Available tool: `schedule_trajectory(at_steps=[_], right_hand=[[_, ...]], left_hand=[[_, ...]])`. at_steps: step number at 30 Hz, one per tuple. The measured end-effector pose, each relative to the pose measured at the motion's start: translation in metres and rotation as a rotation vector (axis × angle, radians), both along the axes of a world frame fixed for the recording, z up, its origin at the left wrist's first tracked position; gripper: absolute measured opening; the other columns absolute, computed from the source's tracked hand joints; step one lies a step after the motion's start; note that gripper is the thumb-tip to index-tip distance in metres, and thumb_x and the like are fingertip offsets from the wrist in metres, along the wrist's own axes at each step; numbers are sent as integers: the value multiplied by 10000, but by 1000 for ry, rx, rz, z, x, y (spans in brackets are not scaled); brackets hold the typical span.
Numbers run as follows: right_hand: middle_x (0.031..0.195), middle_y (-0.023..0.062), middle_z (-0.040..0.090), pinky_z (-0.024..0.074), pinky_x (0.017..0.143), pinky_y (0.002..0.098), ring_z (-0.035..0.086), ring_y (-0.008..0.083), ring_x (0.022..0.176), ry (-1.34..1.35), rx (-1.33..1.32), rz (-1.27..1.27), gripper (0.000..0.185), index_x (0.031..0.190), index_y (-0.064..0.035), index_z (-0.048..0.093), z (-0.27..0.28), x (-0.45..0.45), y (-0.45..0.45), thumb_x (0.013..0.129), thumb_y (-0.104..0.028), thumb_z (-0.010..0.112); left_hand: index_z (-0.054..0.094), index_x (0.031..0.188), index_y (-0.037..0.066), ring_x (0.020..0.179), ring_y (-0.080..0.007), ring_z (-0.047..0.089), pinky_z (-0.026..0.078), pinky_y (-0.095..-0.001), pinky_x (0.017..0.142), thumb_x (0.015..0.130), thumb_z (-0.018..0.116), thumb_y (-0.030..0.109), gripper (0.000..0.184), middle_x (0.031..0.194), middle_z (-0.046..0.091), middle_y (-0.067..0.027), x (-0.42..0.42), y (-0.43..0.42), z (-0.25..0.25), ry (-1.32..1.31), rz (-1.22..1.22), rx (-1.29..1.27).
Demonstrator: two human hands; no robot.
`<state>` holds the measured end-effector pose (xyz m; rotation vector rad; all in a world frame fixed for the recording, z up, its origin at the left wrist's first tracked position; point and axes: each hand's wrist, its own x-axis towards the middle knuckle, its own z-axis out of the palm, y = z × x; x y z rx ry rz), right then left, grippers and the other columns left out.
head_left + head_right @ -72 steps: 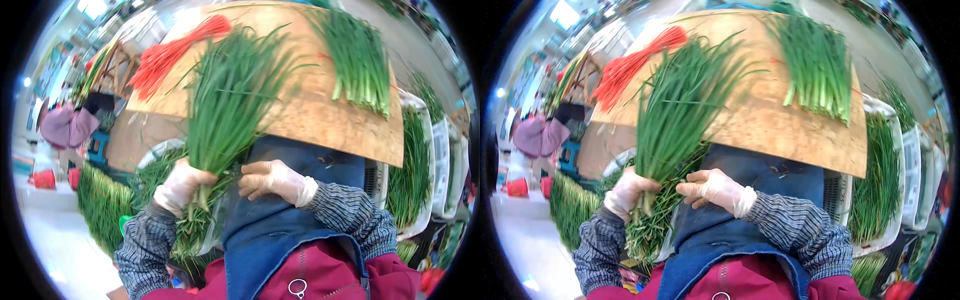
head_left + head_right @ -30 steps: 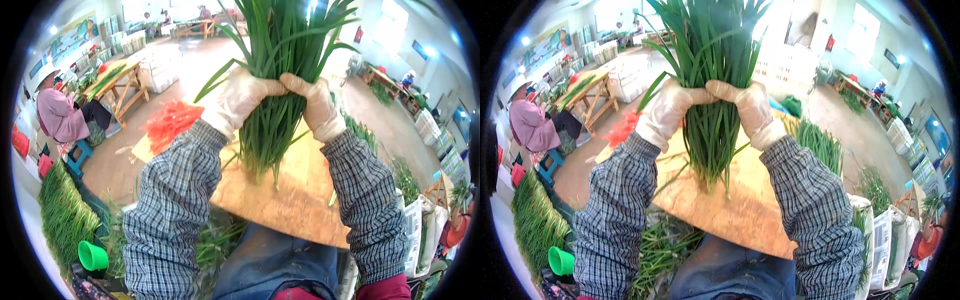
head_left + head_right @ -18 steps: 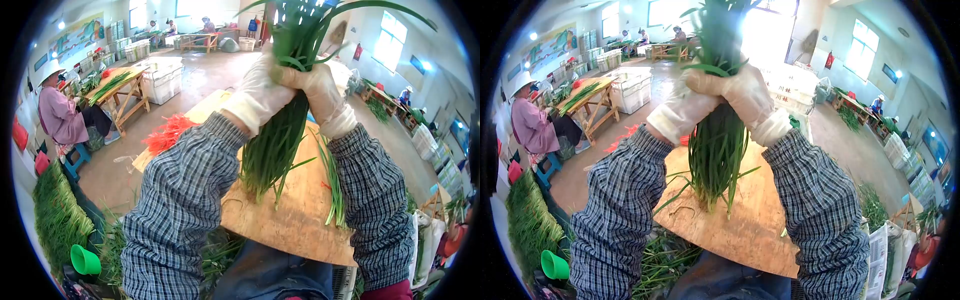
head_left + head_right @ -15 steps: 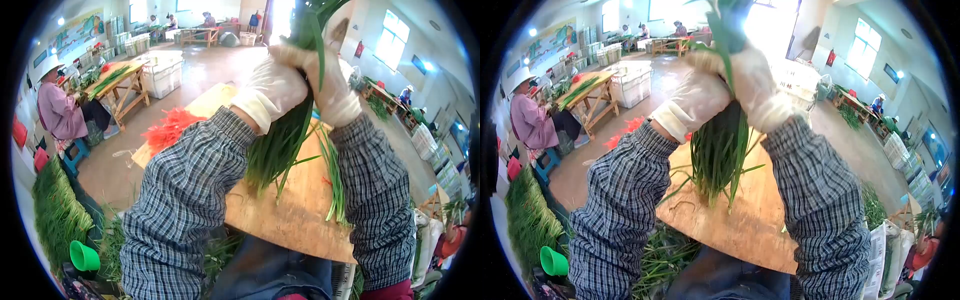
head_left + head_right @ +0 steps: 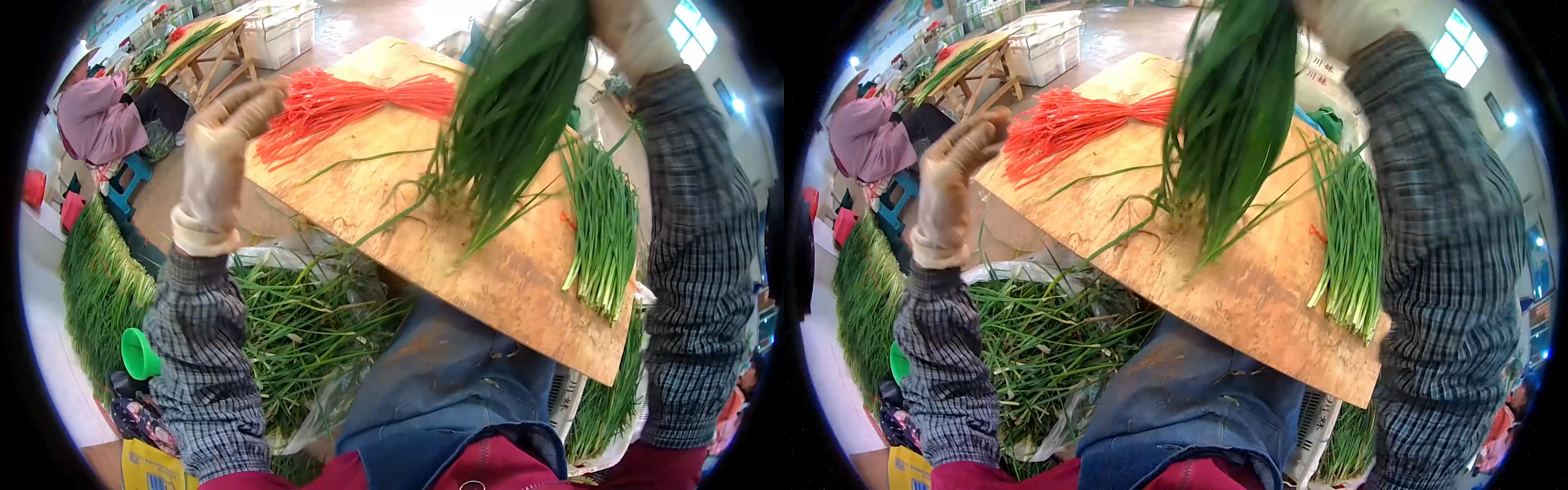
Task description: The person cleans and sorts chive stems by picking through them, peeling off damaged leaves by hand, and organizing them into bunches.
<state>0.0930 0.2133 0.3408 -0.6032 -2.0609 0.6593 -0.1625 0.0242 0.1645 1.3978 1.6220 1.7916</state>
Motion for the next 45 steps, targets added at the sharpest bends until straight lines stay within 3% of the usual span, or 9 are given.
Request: schedule_trajectory(at_steps=[9,14,16,18,23,29,33,40,45], right_hand=[[697,122,627,538,604,292,631,226,607,128,-141,-12,276,898,26,618,-16,-22,-70,697,-161,647],[688,133,631,539,633,293,639,219,675,-7,-150,120,245,922,26,622,-12,-5,-49,719,-111,634],[700,129,633,532,631,282,633,202,667,-150,125,-42,241,909,31,625,-28,-13,-28,747,-147,605],[726,117,635,520,650,265,623,181,663,83,-146,315,178,846,32,622,-39,-16,-60,749,-116,596],[729,120,635,514,669,272,624,191,670,208,-191,12,160,793,40,615,-38,-29,-51,769,-112,571],[731,131,645,514,664,288,625,195,662,131,-45,57,177,800,48,623,-48,-21,-43,780,-115,559],[730,128,649,517,656,293,626,198,649,156,-54,56,180,800,49,628,-48,-20,-41,784,-115,557],[728,134,652,520,652,288,630,201,646,137,-49,73,172,797,46,630,-45,-16,-21,781,-111,563],[742,142,653,521,651,290,631,205,650,104,-107,144,172,811,47,629,-41,-12,-8,778,-109,564]], left_hand=[[634,980,-31,903,-109,560,426,-223,816,835,596,148,234,922,642,-74,22,-14,-49,-157,-105,-142],[616,1004,-45,920,-174,591,439,-287,832,845,546,134,249,982,640,-119,34,-18,-74,-227,-103,-170],[615,999,-52,905,-177,596,448,-292,829,844,546,121,242,973,641,-121,41,-13,-88,-249,-83,-162],[610,998,-56,877,-162,599,468,-269,807,831,540,36,203,954,645,-110,63,-12,-97,-291,-40,-57],[579,1067,-2,891,-177,581,491,-269,745,765,541,-104,321,1080,563,-128,98,-6,-121,267,114,289],[546,1094,46,904,-286,594,506,-338,711,691,638,66,414,1163,513,-134,119,34,-111,592,51,99],[554,1077,66,908,-306,583,501,-374,713,672,651,129,421,1106,527,-123,115,53,-128,732,19,-141],[547,1054,56,873,-308,586,503,-387,685,684,652,147,395,1070,536,-138,106,63,-137,935,85,16],[534,1056,13,658,-233,589,470,-350,474,756,502,94,312,850,543,-135,107,75,-155,1178,128,-114]])
